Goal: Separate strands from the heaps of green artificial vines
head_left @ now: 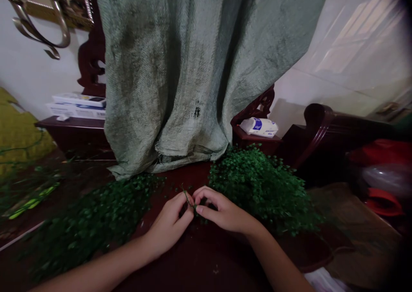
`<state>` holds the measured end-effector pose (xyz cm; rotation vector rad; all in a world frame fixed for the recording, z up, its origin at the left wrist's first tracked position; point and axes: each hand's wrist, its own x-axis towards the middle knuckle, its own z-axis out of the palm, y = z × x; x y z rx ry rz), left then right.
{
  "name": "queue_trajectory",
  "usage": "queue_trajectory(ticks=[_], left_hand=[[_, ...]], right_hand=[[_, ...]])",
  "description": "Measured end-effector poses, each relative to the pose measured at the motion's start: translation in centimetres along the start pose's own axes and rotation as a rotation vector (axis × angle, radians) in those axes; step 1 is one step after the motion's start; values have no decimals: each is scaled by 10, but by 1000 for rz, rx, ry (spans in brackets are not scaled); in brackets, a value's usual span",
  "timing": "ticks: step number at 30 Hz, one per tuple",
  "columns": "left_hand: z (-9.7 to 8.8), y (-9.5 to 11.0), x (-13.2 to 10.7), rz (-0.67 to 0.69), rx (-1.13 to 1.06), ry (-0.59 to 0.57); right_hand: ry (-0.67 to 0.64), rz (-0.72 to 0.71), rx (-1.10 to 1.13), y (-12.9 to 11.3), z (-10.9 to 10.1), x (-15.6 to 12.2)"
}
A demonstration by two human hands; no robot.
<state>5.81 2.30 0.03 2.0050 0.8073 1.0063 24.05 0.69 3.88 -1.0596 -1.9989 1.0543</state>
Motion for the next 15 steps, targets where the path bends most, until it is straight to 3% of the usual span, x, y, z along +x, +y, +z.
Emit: queue_trajectory(ticks=[15], left_hand=[[1,-1,-4,20,88,8]], right_hand=[[-106,-75,-10,-1,-3,0]])
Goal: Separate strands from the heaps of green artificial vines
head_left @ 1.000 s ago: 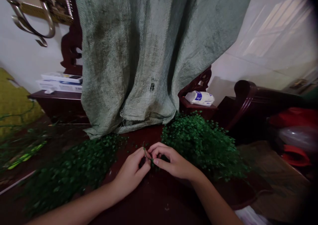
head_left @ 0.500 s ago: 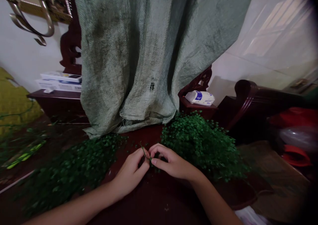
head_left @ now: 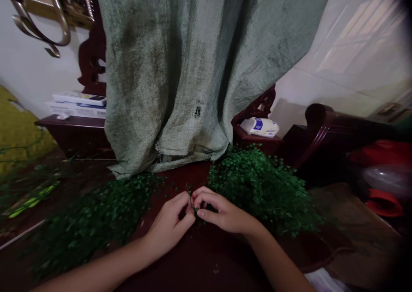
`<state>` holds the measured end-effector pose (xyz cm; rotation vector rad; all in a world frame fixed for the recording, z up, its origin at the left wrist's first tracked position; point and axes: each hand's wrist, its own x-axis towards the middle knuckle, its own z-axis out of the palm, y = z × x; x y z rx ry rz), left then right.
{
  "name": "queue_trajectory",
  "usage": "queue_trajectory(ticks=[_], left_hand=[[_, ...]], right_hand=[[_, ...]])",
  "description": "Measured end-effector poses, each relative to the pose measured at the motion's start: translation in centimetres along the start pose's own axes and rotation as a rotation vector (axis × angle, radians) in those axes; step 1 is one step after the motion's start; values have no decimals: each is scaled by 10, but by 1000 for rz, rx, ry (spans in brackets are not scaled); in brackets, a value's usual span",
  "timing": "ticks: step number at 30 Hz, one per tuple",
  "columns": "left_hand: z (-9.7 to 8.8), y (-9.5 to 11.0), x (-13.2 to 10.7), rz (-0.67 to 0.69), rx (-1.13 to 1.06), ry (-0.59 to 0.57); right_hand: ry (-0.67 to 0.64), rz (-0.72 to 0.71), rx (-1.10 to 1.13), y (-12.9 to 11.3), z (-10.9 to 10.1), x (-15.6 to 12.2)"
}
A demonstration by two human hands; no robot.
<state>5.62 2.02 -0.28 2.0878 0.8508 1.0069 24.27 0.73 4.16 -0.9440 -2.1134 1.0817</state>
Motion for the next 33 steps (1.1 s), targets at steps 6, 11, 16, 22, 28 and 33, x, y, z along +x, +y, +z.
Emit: queue_trajectory(ticks=[6,11,16,22,28,33], left_hand=[[1,3,2,38,24,27],[3,-1,-1,40,31,22],[4,-2,-3,44,77,1],[6,7,-6,129,80,33],[14,13,-12,190,38,26],[10,9,-12,124,35,105]], right_hand=[[-23,-17,81,2,0,1],[-37,-7,112,3,-1,2],[-53,33,199,2,-1,3],[-115,41,439,13,-2,3],[-242,-7,681,30,-1,1],[-345,-264,945,39,-3,-6]])
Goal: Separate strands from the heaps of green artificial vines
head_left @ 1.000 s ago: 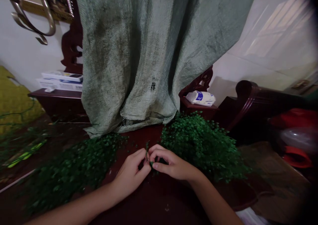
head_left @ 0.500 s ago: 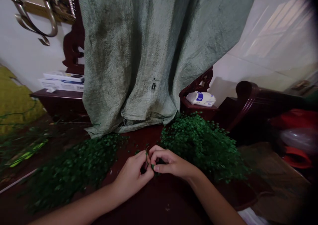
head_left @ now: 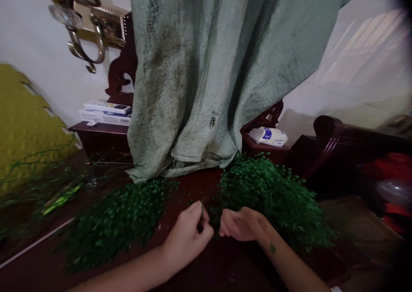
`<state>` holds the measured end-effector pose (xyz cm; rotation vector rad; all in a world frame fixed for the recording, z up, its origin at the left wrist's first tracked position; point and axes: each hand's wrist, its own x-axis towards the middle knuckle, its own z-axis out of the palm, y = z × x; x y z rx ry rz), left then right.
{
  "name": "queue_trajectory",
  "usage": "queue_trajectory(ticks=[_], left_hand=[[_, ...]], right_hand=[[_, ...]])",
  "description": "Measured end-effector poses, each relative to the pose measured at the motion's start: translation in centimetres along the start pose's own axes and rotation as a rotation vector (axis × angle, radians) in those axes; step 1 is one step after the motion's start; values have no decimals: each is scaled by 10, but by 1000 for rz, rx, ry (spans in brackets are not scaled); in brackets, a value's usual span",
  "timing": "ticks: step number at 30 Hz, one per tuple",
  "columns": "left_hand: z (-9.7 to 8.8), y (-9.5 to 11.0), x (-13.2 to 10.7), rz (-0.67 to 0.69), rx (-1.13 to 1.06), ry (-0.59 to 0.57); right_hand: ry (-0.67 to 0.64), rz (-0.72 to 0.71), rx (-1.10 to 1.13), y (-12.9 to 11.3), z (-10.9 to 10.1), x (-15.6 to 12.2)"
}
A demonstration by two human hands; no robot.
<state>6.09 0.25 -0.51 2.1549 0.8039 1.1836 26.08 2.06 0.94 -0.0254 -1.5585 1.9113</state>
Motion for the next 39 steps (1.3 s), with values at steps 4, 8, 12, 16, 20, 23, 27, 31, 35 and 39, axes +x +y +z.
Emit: queue_trajectory(ticks=[4,8,12,16,20,23,27,31,35,39], left_hand=[[-2,2,-1,239,20,-157],[-1,1,-5,212,97,-152],[0,0,-5,219,140,-177],[-1,2,-4,213,167,-196],[-2,4,-4,220,179,-206],[-1,4,-4,231,184,-198],[-2,4,-4,237,197,-197],[-2,4,-3,240,195,-203],[-2,7,-2,237,196,-212],[-5,12,-2,216,152,-199]], right_hand=[[315,-1,28,-3,-2,3],[365,15,61,-3,-2,10],[456,2,107,-5,-1,13],[505,16,156,-7,1,14],[524,49,220,-9,1,14],[525,61,236,-9,-1,14],[532,73,248,-9,-2,14],[573,113,138,-6,-3,17],[666,242,-217,3,0,22],[707,278,-416,7,4,24]])
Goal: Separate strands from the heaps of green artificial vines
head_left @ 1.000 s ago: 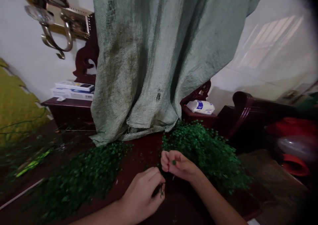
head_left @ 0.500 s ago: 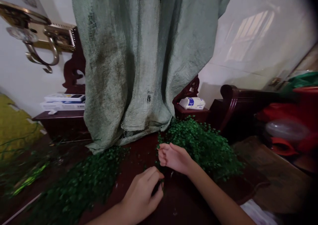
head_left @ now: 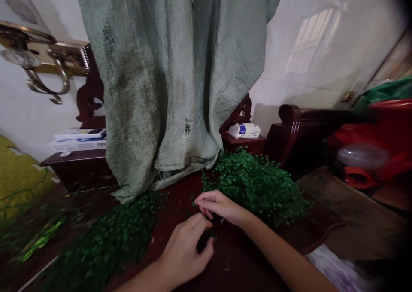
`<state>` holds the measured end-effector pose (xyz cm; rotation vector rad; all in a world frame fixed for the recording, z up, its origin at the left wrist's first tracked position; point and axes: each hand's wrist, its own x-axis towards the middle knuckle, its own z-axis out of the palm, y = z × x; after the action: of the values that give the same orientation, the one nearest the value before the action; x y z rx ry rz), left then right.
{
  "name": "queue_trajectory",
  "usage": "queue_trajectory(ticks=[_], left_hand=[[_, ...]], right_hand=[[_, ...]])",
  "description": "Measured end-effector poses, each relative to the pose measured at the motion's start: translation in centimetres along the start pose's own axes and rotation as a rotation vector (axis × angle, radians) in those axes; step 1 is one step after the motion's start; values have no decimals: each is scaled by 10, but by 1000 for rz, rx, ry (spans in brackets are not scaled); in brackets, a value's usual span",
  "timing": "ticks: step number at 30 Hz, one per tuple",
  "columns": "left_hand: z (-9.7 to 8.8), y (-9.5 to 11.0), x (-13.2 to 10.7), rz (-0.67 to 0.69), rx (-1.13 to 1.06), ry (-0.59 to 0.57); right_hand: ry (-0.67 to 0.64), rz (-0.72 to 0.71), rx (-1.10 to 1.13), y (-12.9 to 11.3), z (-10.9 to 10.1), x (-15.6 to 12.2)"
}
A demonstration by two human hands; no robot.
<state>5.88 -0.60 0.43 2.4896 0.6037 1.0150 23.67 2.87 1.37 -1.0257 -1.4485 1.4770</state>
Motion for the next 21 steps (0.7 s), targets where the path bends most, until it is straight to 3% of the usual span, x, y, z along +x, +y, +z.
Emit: queue_trajectory(ticks=[3,8,10,21], left_hand=[[-4,-1,0,-52,-109,59],[-5,-17,6,-322,-223,300],[-4,-21,9,-366,-227,305],[-3,-13,8,-339,-114,310]], right_hand=[[3,-23,61,-2,-1,-1],[-55,-4,69,-4,-3,-3],[-85,2,41,-5,-2,-5],[-183,30,-109,-7,-3,-7]])
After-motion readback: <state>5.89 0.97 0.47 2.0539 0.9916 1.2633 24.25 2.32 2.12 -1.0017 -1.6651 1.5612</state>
